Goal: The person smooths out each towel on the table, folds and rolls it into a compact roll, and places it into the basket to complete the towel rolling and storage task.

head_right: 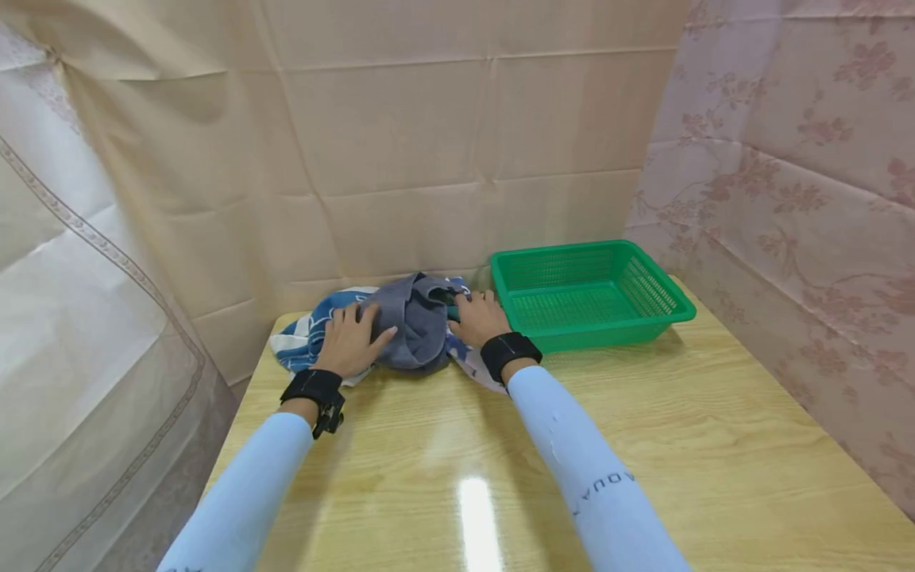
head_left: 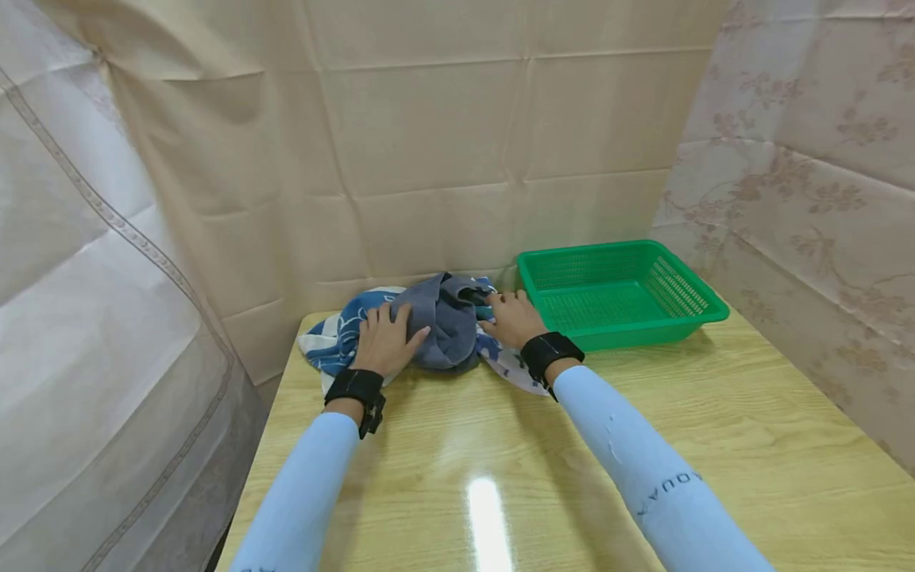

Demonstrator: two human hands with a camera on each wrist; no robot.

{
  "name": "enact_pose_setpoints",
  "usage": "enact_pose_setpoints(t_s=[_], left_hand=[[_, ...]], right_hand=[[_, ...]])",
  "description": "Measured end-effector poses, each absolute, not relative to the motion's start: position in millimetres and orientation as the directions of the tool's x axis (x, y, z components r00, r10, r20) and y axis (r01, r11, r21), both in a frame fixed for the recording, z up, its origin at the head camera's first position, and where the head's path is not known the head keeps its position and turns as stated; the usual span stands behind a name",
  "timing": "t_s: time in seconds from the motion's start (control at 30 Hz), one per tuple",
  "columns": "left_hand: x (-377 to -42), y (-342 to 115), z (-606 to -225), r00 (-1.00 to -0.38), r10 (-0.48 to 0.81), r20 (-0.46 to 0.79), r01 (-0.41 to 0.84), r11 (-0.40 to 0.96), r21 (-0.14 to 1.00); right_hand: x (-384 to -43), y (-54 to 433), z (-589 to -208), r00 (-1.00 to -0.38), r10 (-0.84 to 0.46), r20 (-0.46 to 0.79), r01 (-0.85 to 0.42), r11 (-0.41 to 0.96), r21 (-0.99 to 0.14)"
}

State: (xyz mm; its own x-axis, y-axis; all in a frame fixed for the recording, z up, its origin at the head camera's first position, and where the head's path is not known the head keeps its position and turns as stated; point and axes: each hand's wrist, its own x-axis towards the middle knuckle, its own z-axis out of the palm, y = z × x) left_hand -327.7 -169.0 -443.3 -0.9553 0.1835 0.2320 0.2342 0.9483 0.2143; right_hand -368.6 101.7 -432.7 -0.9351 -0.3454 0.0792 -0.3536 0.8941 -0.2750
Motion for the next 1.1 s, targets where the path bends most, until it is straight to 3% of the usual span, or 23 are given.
enact_pose_setpoints(t_s=[0.23, 0.43, 0.53, 0.7, 0.77, 0.87, 0.97, 1.1], left_hand=[[-320.1, -168.5, -448.8, -0.921, 0.211, 0.327, 0.283, 0.940, 0.190], [-298.1, -147.3, -451.3, -0.772, 0.405, 0.490, 0.533, 0.833, 0.150], [-285.5, -133.3, -452.4, -0.698, 0.565, 0.440, 0.684, 0.709, 0.174], [-277.7, -117.8, -464.5, -0.648, 0.746, 0.152, 0.758, 0.614, 0.221], [-279.0, -117.0, -472.2, -0.666, 0.744, 0.058, 0.737, 0.644, 0.205], [-283.3, -123.2, -483.0, -0.741, 0.671, -0.017, 0.655, 0.728, 0.200], [-285.7, -133.7, -488.8, -0.818, 0.574, -0.040, 0.549, 0.799, 0.246], [-286.3, -144.6, -493.1, -0.868, 0.494, -0.044, 0.467, 0.844, 0.264]], right_hand=[[-363.6, 103.0, -446.5, -0.926, -0.377, -0.017, -0.353, 0.883, -0.310], [-350.8, 119.9, -463.6, -0.916, -0.391, -0.092, -0.344, 0.881, -0.326], [-344.1, 130.1, -471.9, -0.909, -0.402, -0.107, -0.359, 0.888, -0.286], [-331.9, 139.6, -477.4, -0.897, -0.440, -0.040, -0.414, 0.869, -0.271], [-325.3, 141.9, -474.2, -0.875, -0.481, -0.054, -0.443, 0.841, -0.310], [-313.0, 144.2, -465.5, -0.824, -0.546, -0.150, -0.466, 0.805, -0.368], [-298.6, 144.5, -453.6, -0.764, -0.596, -0.249, -0.471, 0.777, -0.417], [-280.9, 143.7, -440.8, -0.673, -0.647, -0.358, -0.471, 0.749, -0.466]])
